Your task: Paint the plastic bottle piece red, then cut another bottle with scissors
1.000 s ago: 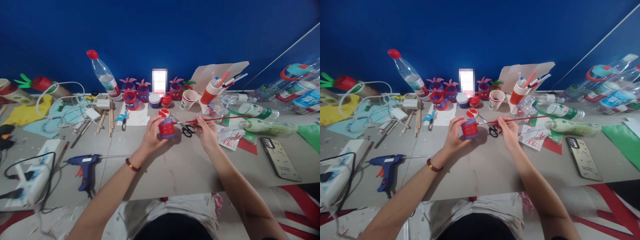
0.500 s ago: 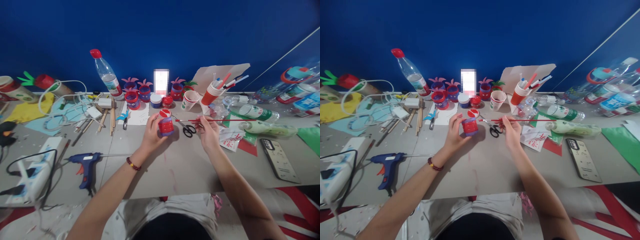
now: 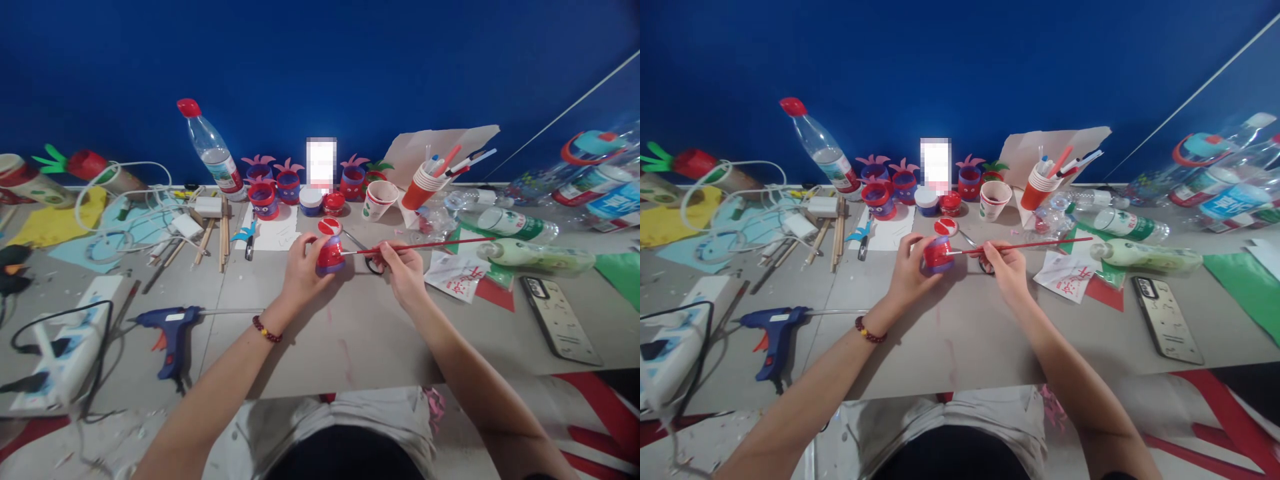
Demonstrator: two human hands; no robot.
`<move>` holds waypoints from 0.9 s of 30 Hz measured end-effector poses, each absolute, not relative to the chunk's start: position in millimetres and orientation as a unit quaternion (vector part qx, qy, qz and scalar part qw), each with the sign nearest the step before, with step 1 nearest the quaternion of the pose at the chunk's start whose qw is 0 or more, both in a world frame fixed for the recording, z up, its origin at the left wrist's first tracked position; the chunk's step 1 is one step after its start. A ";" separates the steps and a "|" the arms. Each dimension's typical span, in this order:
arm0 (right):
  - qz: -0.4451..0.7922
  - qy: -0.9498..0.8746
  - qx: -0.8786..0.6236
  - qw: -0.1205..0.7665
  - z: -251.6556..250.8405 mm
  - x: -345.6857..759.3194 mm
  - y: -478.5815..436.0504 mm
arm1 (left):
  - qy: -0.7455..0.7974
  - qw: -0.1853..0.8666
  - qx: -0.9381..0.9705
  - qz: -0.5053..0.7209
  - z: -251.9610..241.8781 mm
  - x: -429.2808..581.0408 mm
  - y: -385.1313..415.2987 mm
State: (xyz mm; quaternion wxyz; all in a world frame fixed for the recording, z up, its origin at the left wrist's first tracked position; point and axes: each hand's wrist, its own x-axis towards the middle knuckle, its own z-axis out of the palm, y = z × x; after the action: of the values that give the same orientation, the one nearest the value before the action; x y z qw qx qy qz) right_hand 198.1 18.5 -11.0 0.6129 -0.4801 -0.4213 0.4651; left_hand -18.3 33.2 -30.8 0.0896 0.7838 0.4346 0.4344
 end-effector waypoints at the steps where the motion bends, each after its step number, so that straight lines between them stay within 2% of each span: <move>1: 0.462 -0.430 -0.482 0.608 -9.9 196.4 17.7 | 0.432 0.088 0.787 0.432 -30.8 -18.3 33.1; 6: 0.434 -0.458 -0.503 0.591 -0.4 191.4 15.0 | 0.427 0.083 0.793 0.426 -30.4 -18.5 32.8; 16: 0.378 -0.446 -0.525 0.619 -1.8 206.7 24.1 | 0.436 0.102 0.776 0.444 -28.3 -19.9 33.7; 21: 0.407 -0.416 -0.503 0.639 -2.8 210.8 25.9 | 0.447 0.122 0.766 0.445 -28.5 -20.3 35.0; 27: 0.434 -0.426 -0.494 0.621 -7.2 204.7 21.3 | 0.465 0.140 0.759 0.434 -31.1 -17.9 32.1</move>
State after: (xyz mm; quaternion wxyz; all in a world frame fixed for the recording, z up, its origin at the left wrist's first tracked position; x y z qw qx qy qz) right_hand 204.7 21.3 -7.2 0.6213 -0.4942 -0.4256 0.4343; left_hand -17.9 32.1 -31.1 0.1401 0.7588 0.4653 0.4337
